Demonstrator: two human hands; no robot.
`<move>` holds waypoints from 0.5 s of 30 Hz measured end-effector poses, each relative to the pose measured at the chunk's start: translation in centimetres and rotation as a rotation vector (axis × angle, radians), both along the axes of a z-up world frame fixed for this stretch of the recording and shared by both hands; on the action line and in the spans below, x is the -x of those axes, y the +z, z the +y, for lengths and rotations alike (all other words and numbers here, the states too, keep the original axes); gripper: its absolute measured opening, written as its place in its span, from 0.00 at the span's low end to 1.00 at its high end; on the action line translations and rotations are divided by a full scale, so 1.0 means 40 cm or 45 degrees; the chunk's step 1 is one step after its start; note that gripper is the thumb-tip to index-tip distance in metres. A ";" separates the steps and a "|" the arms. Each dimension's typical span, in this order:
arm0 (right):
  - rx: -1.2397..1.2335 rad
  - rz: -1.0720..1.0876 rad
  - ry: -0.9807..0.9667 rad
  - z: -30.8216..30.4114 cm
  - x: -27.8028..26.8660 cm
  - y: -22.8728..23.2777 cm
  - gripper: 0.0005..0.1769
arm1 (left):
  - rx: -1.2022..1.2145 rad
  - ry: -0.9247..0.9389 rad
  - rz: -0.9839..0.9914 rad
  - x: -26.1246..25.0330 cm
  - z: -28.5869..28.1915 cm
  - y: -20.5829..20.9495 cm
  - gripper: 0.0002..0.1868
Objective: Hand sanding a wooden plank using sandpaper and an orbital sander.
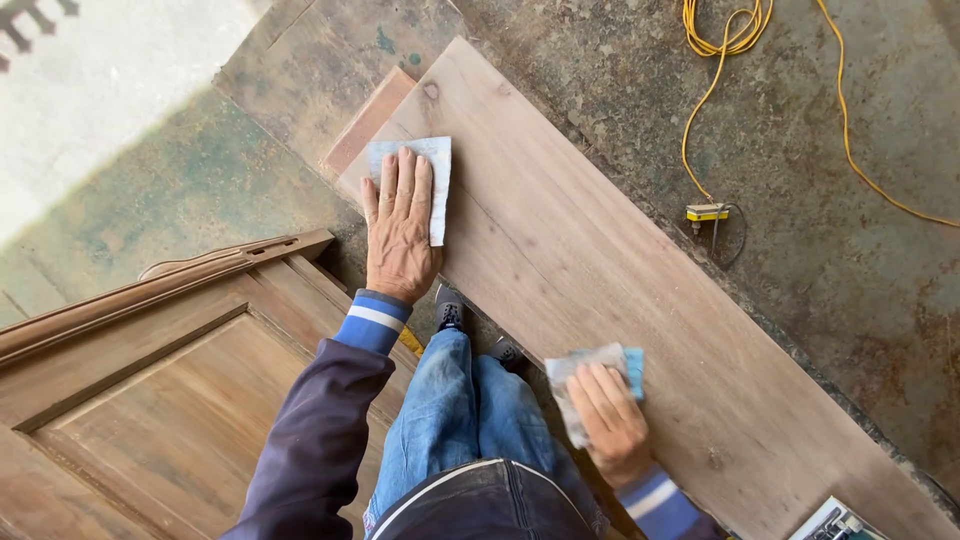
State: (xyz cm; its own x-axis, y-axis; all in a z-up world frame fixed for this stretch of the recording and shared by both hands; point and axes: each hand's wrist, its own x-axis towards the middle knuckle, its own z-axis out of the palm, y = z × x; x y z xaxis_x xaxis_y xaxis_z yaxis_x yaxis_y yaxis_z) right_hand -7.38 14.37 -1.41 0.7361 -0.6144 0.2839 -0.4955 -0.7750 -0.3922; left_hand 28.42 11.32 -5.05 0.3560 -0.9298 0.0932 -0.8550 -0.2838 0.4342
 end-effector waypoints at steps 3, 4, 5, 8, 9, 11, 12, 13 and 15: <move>0.071 -0.085 0.071 -0.047 -0.211 -0.013 0.18 | 0.002 -0.028 0.016 -0.003 0.008 -0.006 0.36; 0.055 -0.113 0.125 -0.068 -0.279 -0.022 0.19 | -0.022 -0.036 0.017 -0.006 0.005 -0.003 0.37; 0.040 -0.140 0.179 -0.089 -0.343 -0.030 0.20 | -0.046 -0.043 0.019 -0.005 0.001 0.001 0.38; -0.014 -0.097 0.171 -0.098 -0.389 -0.040 0.19 | -0.077 -0.111 -0.021 -0.016 0.007 0.007 0.39; -0.008 -0.104 0.164 -0.100 -0.339 -0.023 0.19 | -0.073 -0.118 -0.028 -0.023 -0.001 0.009 0.39; 0.004 -0.067 0.183 -0.089 -0.222 0.008 0.21 | -0.104 -0.112 -0.040 -0.021 0.005 0.003 0.40; 0.015 -0.068 0.195 -0.064 -0.128 0.018 0.21 | -0.093 -0.101 -0.042 -0.014 0.004 -0.001 0.40; 0.004 -0.028 0.119 -0.039 -0.034 0.029 0.21 | -0.099 -0.079 -0.072 -0.006 0.005 -0.002 0.41; 0.001 0.012 0.073 0.005 0.157 0.044 0.20 | -0.100 -0.027 -0.101 0.022 0.011 -0.014 0.42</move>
